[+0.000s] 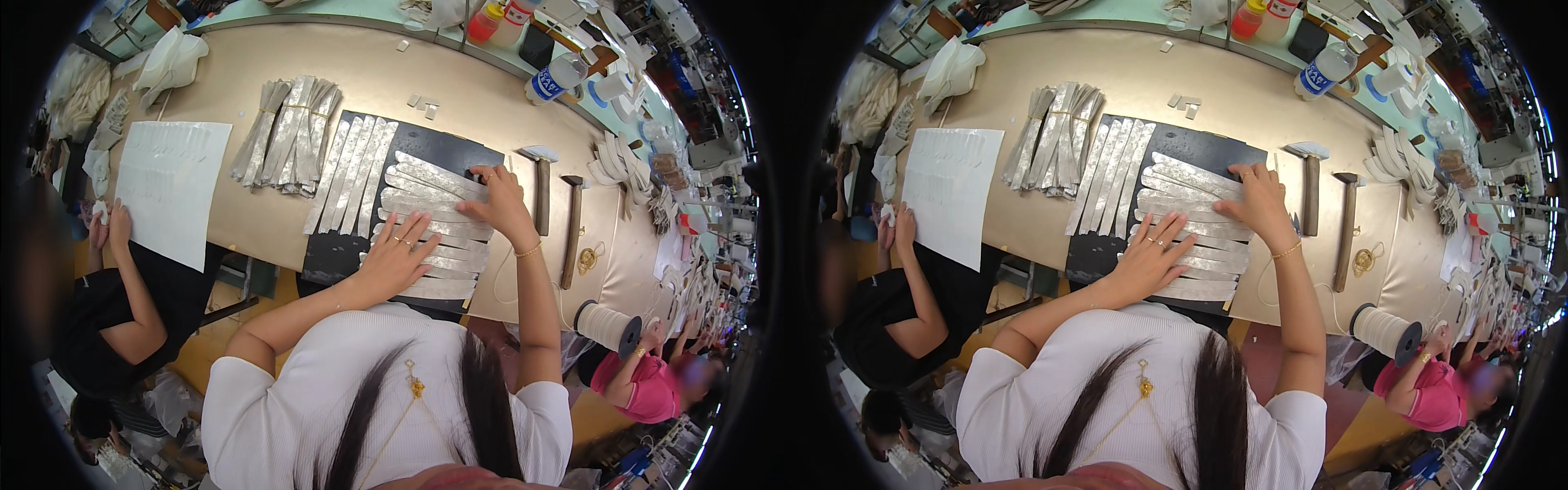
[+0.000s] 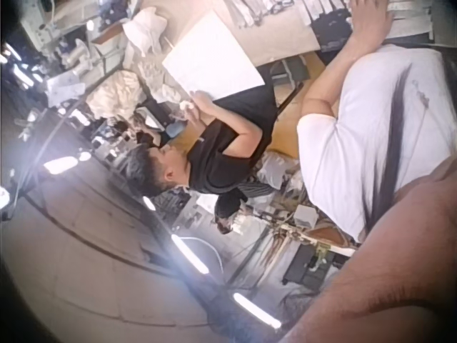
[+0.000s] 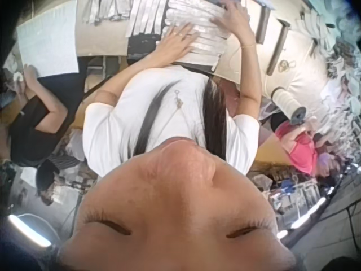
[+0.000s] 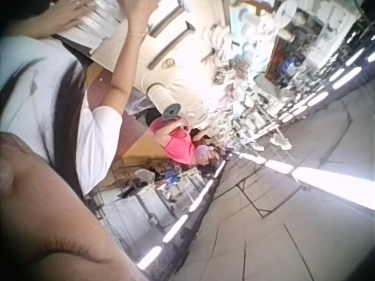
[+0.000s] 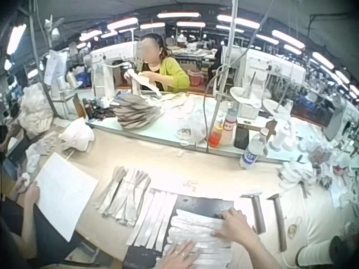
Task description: The person arranges multiple white fabric strips on a black board, then uses a hammer to tap and flatten them. The person gathers the finished strips into a bundle and places them on the table.
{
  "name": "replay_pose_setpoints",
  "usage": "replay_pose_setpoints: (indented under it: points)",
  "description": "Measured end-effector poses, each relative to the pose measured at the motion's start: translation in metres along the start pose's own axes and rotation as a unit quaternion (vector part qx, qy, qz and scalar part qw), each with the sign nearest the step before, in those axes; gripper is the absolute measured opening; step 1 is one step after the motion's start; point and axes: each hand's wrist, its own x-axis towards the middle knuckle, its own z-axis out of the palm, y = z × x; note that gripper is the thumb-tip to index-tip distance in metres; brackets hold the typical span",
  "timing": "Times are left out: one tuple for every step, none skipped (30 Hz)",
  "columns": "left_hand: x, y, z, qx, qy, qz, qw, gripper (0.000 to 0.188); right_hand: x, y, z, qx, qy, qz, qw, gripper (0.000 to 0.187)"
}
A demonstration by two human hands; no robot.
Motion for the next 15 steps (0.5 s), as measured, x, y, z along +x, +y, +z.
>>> replay_pose_setpoints:
  points:
    - [0.001,-0.002,0.000,0.006,-0.009,-0.003,1.000,0.058,0.004,-0.005,-0.003,-0.002,-0.028,0.026,0.999,0.057]
    - [0.001,-0.003,-0.001,0.013,-0.018,-0.006,1.000,0.059,0.007,-0.007,-0.005,-0.004,-0.057,0.052,0.997,0.055]
    - [0.001,-0.003,0.000,0.016,-0.015,-0.003,1.000,0.061,0.009,-0.005,-0.004,-0.004,-0.065,0.047,0.997,0.055]
    - [0.000,-0.003,0.001,0.020,-0.013,-0.001,1.000,0.062,0.010,0.000,-0.002,-0.004,-0.072,0.042,0.996,0.055]
    - [0.000,-0.004,0.001,0.023,-0.011,0.002,1.000,0.063,0.011,0.003,0.000,-0.003,-0.080,0.037,0.996,0.055]
    - [-0.001,-0.003,0.002,0.016,-0.007,0.001,1.000,0.063,0.009,0.003,0.003,-0.017,-0.056,0.011,0.998,0.056]
    - [-0.003,-0.001,0.003,0.009,-0.003,0.000,1.000,0.063,0.006,0.002,0.005,-0.031,-0.032,-0.014,0.999,0.057]
    - [-0.004,0.000,0.004,0.001,0.000,-0.001,1.000,0.063,0.004,0.001,0.008,-0.044,-0.008,-0.039,0.998,0.057]
    - [-0.005,0.000,0.005,0.004,-0.002,0.000,1.000,0.063,0.003,0.001,0.010,-0.022,-0.007,-0.034,0.999,0.056]
    - [-0.006,0.001,0.005,0.007,-0.005,0.002,1.000,0.063,0.002,0.002,0.013,0.001,-0.005,-0.027,1.000,0.055]
    - [-0.007,0.002,0.006,0.010,-0.007,0.003,1.000,0.063,0.001,0.002,0.015,0.024,-0.003,-0.021,1.000,0.054]
    - [-0.007,0.002,0.005,0.007,-0.004,0.002,1.000,0.063,0.001,-0.002,0.012,0.013,-0.011,-0.010,1.000,0.051]
    - [-0.007,0.003,0.004,0.003,-0.001,0.001,1.000,0.062,0.001,-0.009,0.007,0.003,-0.019,0.001,1.000,0.048]
    - [-0.006,0.003,0.003,-0.001,0.002,0.000,1.000,0.062,0.001,-0.012,0.004,-0.007,-0.027,0.012,1.000,0.045]
    - [-0.003,0.003,0.000,-0.012,0.016,0.001,1.000,0.059,0.001,-0.010,0.003,0.015,-0.026,0.016,0.999,0.043]
